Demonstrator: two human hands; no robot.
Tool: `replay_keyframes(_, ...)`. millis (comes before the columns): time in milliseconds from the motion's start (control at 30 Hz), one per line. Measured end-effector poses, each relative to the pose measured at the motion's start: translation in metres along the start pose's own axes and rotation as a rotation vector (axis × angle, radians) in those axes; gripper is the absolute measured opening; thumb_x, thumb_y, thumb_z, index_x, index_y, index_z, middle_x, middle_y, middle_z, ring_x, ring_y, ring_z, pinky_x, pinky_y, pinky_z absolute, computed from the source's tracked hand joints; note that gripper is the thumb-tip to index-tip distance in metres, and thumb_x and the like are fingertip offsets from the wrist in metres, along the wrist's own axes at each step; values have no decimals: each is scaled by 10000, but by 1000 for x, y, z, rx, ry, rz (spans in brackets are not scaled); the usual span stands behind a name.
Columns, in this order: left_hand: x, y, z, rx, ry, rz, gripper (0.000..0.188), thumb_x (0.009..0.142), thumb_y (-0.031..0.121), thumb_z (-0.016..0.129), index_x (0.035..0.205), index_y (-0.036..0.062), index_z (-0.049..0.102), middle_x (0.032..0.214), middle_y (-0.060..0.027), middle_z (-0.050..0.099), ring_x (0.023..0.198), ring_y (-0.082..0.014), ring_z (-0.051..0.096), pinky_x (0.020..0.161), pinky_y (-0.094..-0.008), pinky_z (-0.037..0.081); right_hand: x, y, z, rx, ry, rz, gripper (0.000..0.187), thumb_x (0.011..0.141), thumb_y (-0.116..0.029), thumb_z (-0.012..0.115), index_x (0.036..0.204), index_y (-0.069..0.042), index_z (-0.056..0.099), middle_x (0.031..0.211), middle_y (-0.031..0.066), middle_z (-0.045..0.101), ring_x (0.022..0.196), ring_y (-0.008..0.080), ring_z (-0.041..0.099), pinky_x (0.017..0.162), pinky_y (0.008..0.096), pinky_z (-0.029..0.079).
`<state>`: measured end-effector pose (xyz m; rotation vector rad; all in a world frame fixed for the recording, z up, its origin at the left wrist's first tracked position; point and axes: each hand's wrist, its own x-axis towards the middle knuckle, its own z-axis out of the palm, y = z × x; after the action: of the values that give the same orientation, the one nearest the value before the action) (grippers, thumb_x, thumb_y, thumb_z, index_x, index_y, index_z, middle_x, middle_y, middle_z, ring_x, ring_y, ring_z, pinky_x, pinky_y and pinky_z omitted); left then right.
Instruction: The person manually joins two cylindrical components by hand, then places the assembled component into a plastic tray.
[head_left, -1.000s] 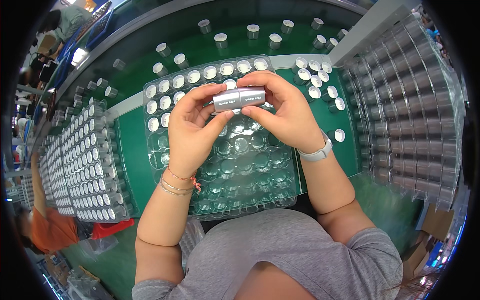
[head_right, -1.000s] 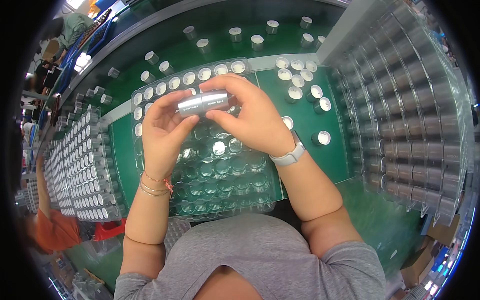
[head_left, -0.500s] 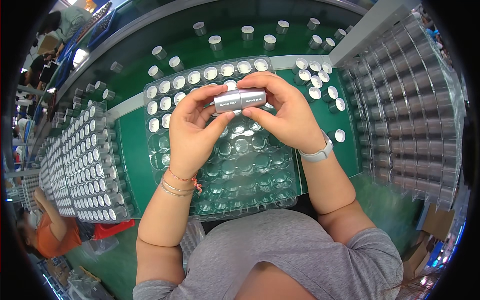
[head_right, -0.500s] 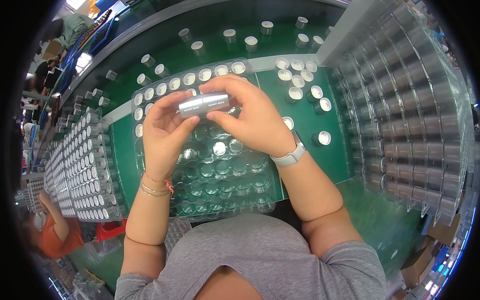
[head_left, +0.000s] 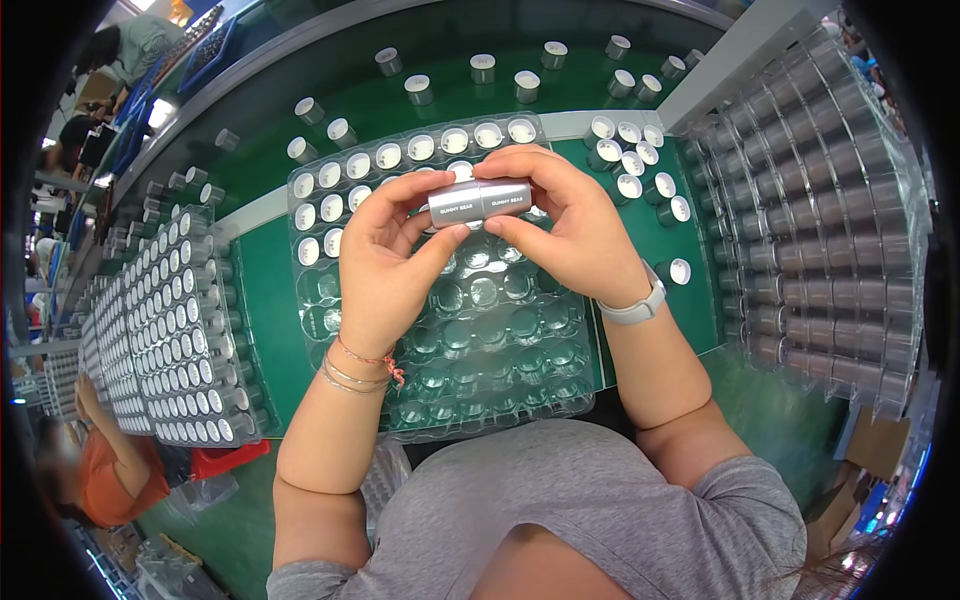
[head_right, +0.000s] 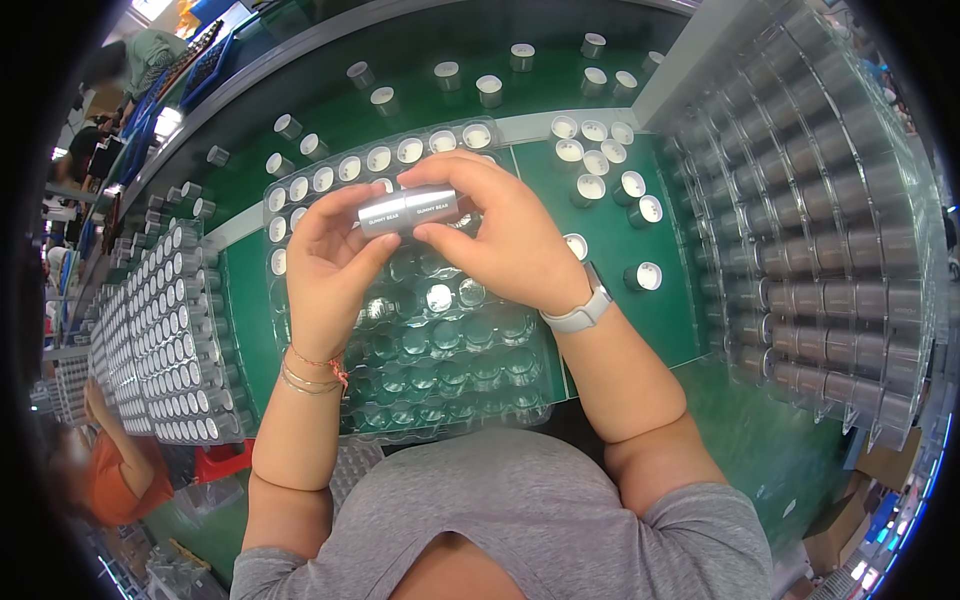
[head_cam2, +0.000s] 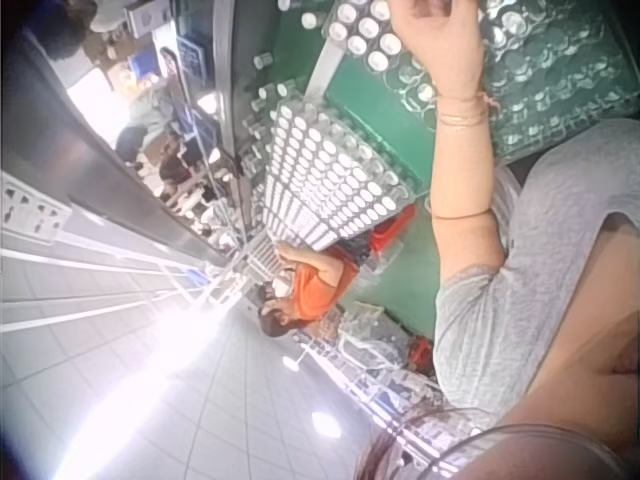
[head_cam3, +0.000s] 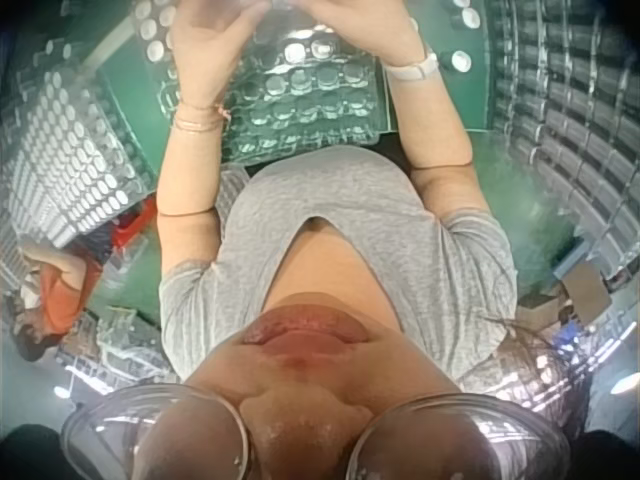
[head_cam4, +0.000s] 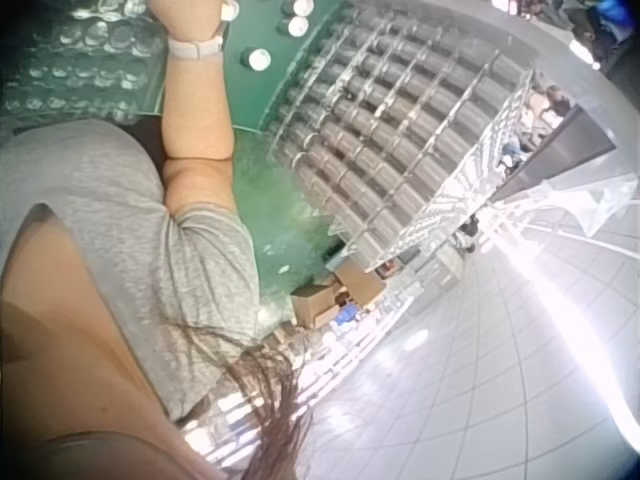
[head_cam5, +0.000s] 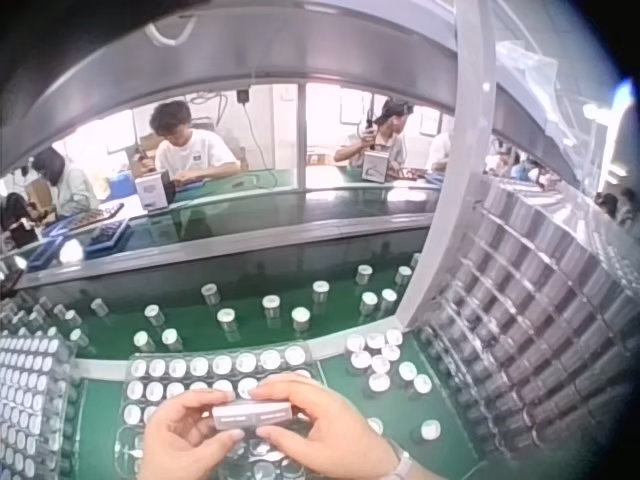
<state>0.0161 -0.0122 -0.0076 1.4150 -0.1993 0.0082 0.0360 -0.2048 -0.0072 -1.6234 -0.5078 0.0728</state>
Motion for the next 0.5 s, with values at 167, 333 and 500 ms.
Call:
replay_keyframes(167, -1, 4, 4, -5, 53, -20, 441, 770, -136, 666, 1181, -38, 539, 1179, -146, 587, 1125, -210, 570, 956, -335, 501, 0, 0, -1, -3, 2, -10, 381, 806, 52, 663, 1174, 2, 577, 1194, 86, 548, 1103, 181, 563, 955, 319, 467)
replay_keyframes(333, 0, 4, 2, -33, 41, -57, 441, 788, -114, 671, 1205, -57, 542, 1161, -142, 591, 1118, -201, 570, 931, -314, 505, 0, 1, -2, 431, 173, 106, 418, 842, -16, 694, 1223, 34, 530, 1185, 103, 547, 1073, 183, 571, 907, 326, 511)
replay_keyframes(500, 0, 2, -2, 75, 18, 7, 405, 819, -84, 668, 1213, -54, 577, 1175, -115, 569, 1118, -194, 562, 922, -299, 500, 0, 2, -3, 554, 108, 21, 516, 839, -43, 713, 1298, 46, 493, 1217, 118, 553, 1070, 176, 576, 916, 319, 509)
